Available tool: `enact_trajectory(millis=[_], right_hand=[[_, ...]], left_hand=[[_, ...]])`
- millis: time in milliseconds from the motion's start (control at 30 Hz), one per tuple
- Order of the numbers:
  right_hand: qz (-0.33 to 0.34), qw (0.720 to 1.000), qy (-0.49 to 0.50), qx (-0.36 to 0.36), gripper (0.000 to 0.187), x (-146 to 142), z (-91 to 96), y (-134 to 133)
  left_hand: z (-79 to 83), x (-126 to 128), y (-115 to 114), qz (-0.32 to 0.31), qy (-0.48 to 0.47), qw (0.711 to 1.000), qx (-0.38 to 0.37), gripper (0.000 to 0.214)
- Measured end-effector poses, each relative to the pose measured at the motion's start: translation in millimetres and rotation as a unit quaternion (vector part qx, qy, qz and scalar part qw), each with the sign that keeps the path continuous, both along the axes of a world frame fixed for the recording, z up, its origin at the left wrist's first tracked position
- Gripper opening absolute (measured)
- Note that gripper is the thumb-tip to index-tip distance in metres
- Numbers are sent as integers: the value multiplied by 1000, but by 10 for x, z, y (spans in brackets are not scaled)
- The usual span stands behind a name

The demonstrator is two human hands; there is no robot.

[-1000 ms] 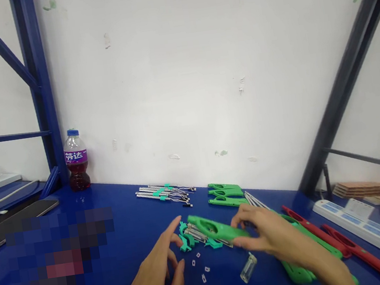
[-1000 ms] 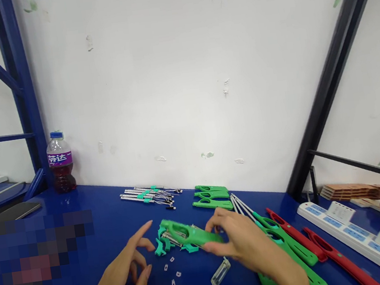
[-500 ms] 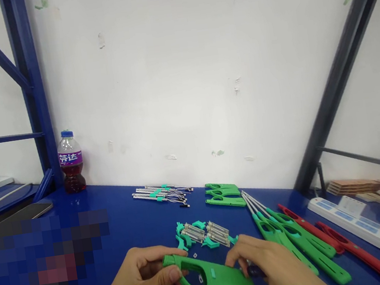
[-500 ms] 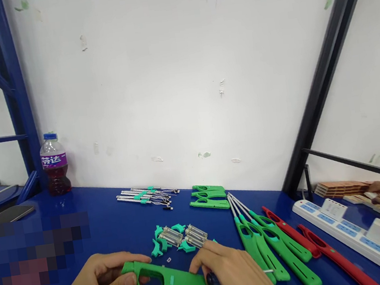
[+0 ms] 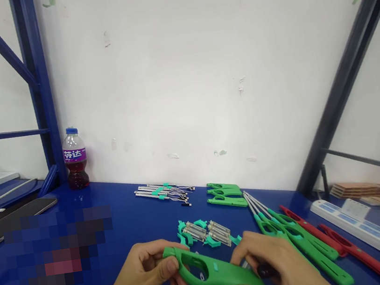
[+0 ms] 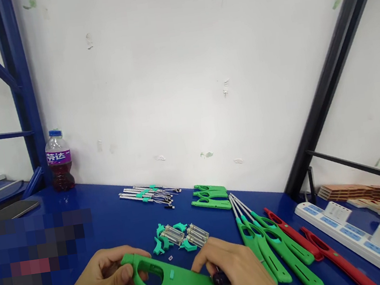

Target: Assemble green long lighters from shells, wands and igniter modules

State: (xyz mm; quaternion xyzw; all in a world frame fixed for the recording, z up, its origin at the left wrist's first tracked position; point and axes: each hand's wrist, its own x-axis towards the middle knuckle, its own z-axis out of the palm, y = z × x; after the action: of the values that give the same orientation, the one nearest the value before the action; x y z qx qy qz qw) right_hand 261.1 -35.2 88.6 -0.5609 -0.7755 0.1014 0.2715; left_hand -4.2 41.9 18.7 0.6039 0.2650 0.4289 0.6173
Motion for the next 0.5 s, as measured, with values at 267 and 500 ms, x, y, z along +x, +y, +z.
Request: enact_trajectory(millis=[267,500], right_hand=[[2,1000,13,-2,17,-52,-85,38],[-21,996,47,77,38,1,-79,46]], left_hand=[[2,-2,-46,52,-22,998,6,61],[48,-35,-33,64,20,998,4,55]])
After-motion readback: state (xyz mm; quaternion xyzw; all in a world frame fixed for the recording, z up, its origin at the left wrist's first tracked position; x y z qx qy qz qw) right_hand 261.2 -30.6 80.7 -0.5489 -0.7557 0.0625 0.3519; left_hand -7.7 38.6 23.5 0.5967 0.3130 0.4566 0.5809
